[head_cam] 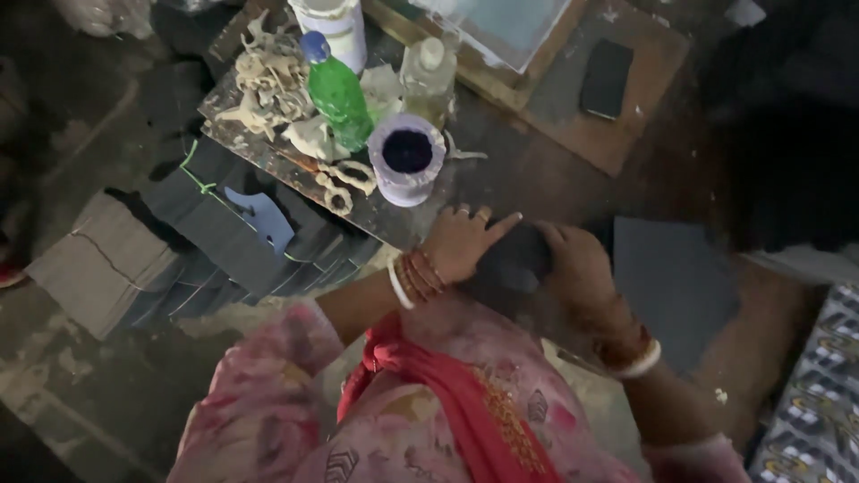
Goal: Sorting and counting black rectangular pieces of material at a workstation in a print shop.
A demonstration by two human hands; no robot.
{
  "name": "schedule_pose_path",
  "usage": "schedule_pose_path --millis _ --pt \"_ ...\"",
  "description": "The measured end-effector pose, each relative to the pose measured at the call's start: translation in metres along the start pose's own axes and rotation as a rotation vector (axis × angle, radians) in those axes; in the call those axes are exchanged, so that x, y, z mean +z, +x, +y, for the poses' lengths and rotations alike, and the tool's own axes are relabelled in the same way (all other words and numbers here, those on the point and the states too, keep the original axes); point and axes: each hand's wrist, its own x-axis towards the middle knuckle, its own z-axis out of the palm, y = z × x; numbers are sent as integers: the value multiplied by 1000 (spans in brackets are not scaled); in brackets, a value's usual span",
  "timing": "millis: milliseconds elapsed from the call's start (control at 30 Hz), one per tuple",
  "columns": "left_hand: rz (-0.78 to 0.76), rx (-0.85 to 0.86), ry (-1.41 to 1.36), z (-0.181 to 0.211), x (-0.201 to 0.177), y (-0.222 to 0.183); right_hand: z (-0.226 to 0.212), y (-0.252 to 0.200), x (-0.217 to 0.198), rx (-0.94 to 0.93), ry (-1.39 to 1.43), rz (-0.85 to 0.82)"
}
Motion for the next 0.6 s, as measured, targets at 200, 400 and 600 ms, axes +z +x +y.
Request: schedule_pose_path --millis 200,400,600 --pt "401 112 145 19 -44 -43 -60 -35 -47 -42 -41 425" --pt "146 72 -134 9 6 -43 -33 -43 -16 133 97 61" --pt "305 -349 -1219 -23 24 -56 86 -84 64 34 691 294"
